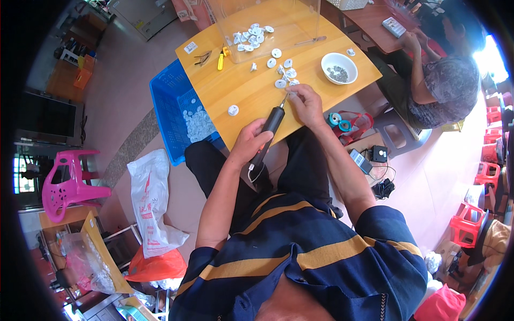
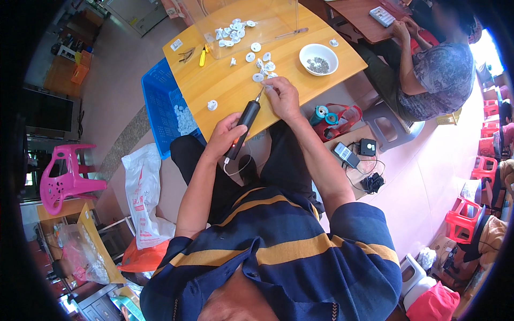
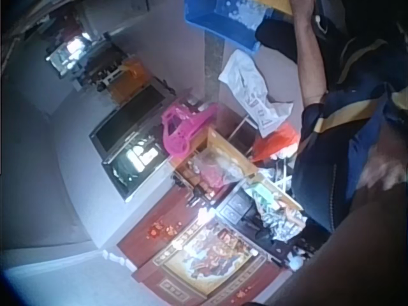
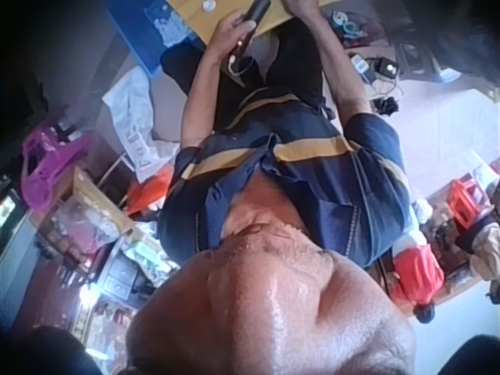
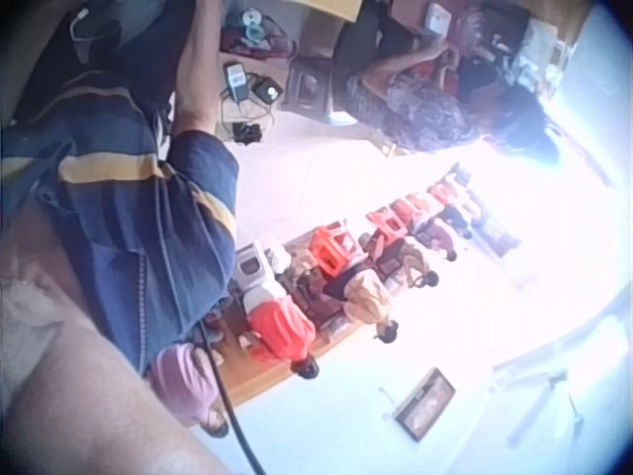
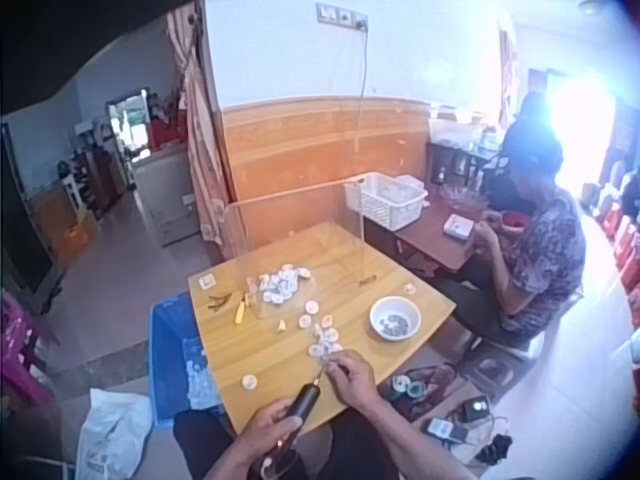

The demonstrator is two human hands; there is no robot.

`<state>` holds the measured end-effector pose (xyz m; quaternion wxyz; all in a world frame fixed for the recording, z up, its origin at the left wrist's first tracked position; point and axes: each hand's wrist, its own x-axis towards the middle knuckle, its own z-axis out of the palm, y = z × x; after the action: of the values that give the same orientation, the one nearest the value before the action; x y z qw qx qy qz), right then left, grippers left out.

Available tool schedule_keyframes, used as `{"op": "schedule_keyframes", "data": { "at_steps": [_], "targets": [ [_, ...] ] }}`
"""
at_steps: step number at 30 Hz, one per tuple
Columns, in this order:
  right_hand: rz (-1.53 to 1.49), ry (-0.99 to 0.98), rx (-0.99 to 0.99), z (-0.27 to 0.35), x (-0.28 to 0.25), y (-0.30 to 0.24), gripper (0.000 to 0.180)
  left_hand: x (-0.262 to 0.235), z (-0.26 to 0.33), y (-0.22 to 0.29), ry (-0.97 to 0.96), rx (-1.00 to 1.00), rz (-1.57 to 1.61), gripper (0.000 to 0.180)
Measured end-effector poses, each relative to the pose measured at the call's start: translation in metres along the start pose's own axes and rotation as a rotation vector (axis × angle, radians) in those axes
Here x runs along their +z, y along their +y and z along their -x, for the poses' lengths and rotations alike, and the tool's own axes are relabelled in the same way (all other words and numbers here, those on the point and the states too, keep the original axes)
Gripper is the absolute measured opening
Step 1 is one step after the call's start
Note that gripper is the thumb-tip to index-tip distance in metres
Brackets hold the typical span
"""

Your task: Assembling small plastic battery components using an electric screwdriver.

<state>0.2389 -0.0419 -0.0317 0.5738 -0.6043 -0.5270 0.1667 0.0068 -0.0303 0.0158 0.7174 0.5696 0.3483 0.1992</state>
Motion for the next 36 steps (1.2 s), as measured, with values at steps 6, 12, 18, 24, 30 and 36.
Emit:
{"op": "schedule_keyframes", "data": {
  "at_steps": [6, 12, 18, 24, 30, 36],
  "targets": [
    [-0.007, -0.003, -0.008, 0.0008, -0.0007, -0.0008, 0.023, -0.0029, 0.0004, -0.0020, -0.040, -0.009, -0.027, 0.044],
    [0.013, -0.041, -0.001, 0.0011, -0.0033, -0.0005, 0.022, 0.0005, 0.0005, 0.0003, 0.007, -0.019, -0.005, 0.040],
    [-0.020, -0.052, 0.033, 0.0006, -0.0016, -0.0011, 0.022, -0.0010, 0.0005, -0.0004, -0.003, -0.008, 0.007, 0.043],
    [-0.060, -0.057, 0.053, 0.0019, -0.0027, -0.0003, 0.022, -0.0004, 0.0004, -0.0024, -0.008, -0.016, 0.020, 0.043],
    [-0.079, -0.008, 0.025, -0.0018, -0.0002, 0.0031, 0.023, 0.0015, -0.0002, 0.0007, -0.007, -0.017, 0.032, 0.043],
    [-0.146, 0.002, 0.057, -0.0017, 0.0040, 0.0070, 0.022, -0.0015, 0.0013, -0.0011, -0.007, -0.005, 0.029, 0.043]
  ]
}}
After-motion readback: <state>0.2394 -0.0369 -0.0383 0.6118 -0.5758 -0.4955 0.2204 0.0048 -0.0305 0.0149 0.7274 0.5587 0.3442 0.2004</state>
